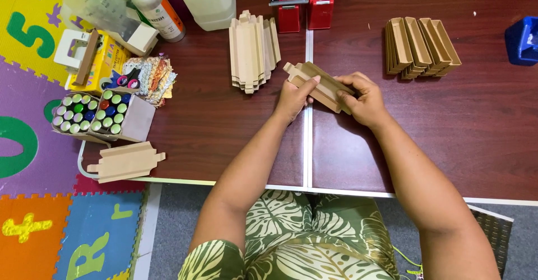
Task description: Assembling small wooden box frames by folding pre-cut wooden slats and stacking the finished products.
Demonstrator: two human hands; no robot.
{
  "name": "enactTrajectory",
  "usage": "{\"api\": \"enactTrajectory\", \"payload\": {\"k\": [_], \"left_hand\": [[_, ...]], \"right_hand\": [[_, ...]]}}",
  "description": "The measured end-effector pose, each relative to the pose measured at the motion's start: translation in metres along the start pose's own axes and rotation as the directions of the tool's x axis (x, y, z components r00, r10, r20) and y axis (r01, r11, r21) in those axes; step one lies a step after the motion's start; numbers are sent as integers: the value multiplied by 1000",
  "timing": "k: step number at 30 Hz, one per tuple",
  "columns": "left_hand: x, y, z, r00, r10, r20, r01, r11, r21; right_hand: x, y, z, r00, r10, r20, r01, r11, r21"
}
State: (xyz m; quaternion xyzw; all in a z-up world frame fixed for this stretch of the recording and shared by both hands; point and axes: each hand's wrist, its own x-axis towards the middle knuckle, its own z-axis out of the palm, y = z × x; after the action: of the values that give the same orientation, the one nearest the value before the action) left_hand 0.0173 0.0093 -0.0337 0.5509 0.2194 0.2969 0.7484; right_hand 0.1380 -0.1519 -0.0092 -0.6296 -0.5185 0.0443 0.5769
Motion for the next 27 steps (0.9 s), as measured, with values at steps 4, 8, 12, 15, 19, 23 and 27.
{"api": "enactTrajectory", "payload": {"k": [4,8,12,15,19,23,27], "left_hand": [[-2,3,-2,999,-22,-28,22,1000,-12],[-3,4,1,998,-33,-56,32,999,-14],[-9,15,5,997,-45,-65,45,999,-3],[-15,24,8,1000,0,-26,0,1000,-1],[-21,33,10,1000,1,-2,-1,1000,17],[-19,27,9,999,35,38,-36,999,20],[-26,48,17,994,72,81,-70,997,-24]], "right_hand": [[0,-1,0,999,-30,-12,30,1000,0],[-2,3,-2,999,-17,-50,18,999,26],[0,-2,-1,999,-24,-38,23,1000,-13],[1,-5,0,1000,-4,-26,4,1000,-20],[-1,-1,3,1000,15,-24,-15,1000,-6],[-1,1,4,1000,20,-10,-20,1000,-17],[-4,2,4,999,27,28,-27,1000,-9]]}}
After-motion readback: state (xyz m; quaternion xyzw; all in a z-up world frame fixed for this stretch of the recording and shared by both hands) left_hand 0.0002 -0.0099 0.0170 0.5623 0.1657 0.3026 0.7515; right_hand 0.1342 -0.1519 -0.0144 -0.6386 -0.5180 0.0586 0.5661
